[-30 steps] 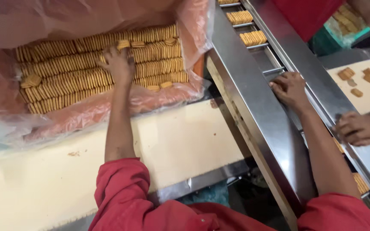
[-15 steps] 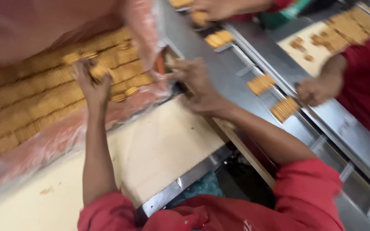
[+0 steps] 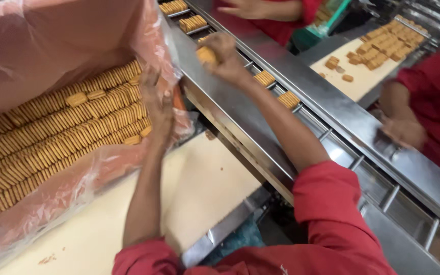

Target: The person repeatedly picks stacks of rectangular biscuits from a large bin and places them onto a moving conveyor belt. They handle the biscuits by hand, arranging them in rows as the belt advances. Other workers in red uniforms are visible nearby performing similar tasks.

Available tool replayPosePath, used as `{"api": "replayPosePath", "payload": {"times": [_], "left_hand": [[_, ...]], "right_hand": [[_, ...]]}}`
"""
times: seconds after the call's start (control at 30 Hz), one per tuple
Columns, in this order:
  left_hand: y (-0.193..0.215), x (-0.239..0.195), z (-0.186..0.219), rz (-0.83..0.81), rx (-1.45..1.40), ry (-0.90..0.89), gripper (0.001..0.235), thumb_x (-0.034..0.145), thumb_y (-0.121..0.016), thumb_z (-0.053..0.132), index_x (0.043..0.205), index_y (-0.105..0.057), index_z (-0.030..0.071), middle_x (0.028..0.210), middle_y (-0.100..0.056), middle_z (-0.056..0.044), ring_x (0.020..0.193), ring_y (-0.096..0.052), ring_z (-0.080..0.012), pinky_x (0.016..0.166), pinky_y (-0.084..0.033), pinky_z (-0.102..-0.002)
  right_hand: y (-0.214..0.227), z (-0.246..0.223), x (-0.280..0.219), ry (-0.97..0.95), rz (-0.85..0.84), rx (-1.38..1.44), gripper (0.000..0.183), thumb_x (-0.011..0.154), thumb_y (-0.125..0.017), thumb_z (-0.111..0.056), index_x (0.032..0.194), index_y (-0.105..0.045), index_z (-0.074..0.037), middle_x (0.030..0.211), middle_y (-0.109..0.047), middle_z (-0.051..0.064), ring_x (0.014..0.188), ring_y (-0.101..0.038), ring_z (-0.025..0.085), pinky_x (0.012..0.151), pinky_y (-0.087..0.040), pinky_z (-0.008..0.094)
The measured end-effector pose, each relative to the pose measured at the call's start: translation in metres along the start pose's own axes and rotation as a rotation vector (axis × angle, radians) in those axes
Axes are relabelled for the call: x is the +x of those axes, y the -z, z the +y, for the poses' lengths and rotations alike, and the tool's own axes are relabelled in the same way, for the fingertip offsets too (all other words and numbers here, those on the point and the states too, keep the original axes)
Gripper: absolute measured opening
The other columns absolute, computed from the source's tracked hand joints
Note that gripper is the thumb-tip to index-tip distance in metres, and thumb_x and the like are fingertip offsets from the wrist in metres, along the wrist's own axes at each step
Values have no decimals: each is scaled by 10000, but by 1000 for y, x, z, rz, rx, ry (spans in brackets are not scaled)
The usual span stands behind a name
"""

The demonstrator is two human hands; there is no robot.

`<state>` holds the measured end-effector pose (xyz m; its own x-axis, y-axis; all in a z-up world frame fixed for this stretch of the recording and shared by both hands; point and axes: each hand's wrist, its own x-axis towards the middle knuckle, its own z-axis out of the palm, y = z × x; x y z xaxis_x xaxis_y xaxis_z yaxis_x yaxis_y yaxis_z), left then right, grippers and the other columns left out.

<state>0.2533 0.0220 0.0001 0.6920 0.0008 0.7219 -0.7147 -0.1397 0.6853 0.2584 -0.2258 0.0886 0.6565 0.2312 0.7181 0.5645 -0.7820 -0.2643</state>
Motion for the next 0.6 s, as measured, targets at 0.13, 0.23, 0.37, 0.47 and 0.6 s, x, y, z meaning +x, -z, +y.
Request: {"api": "replayPosePath", "payload": {"times": [0.13,0.23,0.37,0.47,0.6], "left_hand": [[110,8,-107,48,926,82,399,946,-729,342,1295,-721,148,1557,-414,-225,1436,-277,-499,1056,-108,-723],[150,7,-151,-90,860,257,434,975,-727,268,1378,-656,125,1460,-457,-270,1338,-370,-515,1035,-304,-650],[142,-5,-181,-93,806,184,509,973,-750,189,1432,-584,43,1465,-470,-268,1354,-413,-489,1128,-404,-555],[118,-17,-203,-72,828,137,547,965,-820,285,1396,-581,46,1491,-454,-242,1418,-373,-491,1115,-377,-626],[91,-7,-209,-97,922,207,602,896,-826,354,1436,-620,187,1497,-417,-246,1362,-329,-528,947,-287,-785]], "right_hand": [[-29,121,31,-232,-55,-163,470,791,-779,-291,1248,-714,-202,1288,-560,86,1240,-417,356,1080,-402,501],[-59,183,44,-327,-201,-272,503,801,-773,-342,1284,-702,-220,1299,-540,68,1240,-414,371,1079,-399,508],[-111,242,71,-266,-353,-322,440,932,-719,-441,1292,-699,-189,1397,-494,126,1221,-413,439,1042,-349,553],[-128,287,68,-94,-334,-199,400,1058,-630,-430,1299,-738,-130,1258,-700,161,1170,-591,423,1074,-377,546],[-104,308,83,-366,-103,27,468,1053,-688,-422,1010,-643,42,827,-632,110,762,-601,247,696,-500,419]]}}
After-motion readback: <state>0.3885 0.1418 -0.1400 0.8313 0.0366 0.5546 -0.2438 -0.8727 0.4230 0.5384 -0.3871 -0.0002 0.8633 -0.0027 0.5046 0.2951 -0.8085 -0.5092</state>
